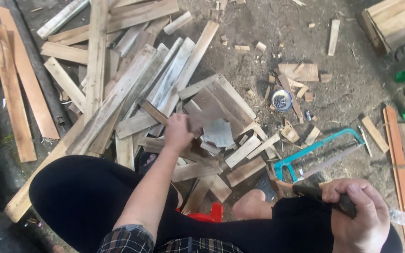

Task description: Processing scrap wood by sanding surfaces and using a hammer to remove nails or separate components.

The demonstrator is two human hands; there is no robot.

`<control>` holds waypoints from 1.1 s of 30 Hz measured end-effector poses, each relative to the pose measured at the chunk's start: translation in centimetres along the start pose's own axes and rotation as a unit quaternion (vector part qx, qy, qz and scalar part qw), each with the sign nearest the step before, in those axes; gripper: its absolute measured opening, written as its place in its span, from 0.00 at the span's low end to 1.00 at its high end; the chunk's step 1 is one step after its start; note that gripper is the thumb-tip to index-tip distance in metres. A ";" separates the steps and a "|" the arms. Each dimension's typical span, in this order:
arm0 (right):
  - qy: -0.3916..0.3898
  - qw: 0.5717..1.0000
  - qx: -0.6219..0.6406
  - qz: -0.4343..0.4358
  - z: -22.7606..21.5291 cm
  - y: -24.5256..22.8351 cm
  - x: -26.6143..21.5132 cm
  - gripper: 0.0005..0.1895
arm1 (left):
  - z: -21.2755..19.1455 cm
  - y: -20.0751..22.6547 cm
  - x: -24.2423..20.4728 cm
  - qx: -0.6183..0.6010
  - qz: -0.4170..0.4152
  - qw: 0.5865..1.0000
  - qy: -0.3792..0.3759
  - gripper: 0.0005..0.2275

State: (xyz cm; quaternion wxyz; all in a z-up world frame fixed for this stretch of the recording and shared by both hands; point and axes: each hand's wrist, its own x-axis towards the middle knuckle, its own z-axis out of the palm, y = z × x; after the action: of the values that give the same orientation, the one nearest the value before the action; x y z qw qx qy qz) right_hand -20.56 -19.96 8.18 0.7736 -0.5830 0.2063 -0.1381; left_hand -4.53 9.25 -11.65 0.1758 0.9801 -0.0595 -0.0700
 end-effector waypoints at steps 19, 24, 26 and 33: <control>-0.123 0.961 -0.241 -0.052 -7.9 6.4 3.9 0.13 | 4.6 -7.7 11.9 0.117 0.068 0.990 0.042 0.07; -0.145 0.957 -0.243 -0.053 -12.5 11.0 6.0 0.14 | 8.1 -8.0 15.7 0.105 0.060 0.993 -0.016 0.07; -0.154 0.963 -0.218 -0.032 -12.9 11.6 6.6 0.15 | 9.6 -8.4 16.7 0.139 0.072 0.987 -0.017 0.05; -0.155 0.987 -0.032 0.020 -10.6 11.1 5.7 0.14 | 11.4 -7.7 17.6 0.140 0.002 0.990 -0.030 0.13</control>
State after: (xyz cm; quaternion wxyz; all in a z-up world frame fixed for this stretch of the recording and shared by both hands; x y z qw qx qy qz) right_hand -20.93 -28.44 -5.88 0.7795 -0.6180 0.0996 -0.0242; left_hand 11.68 10.13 -26.99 0.0355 0.9924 -0.0761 -0.0900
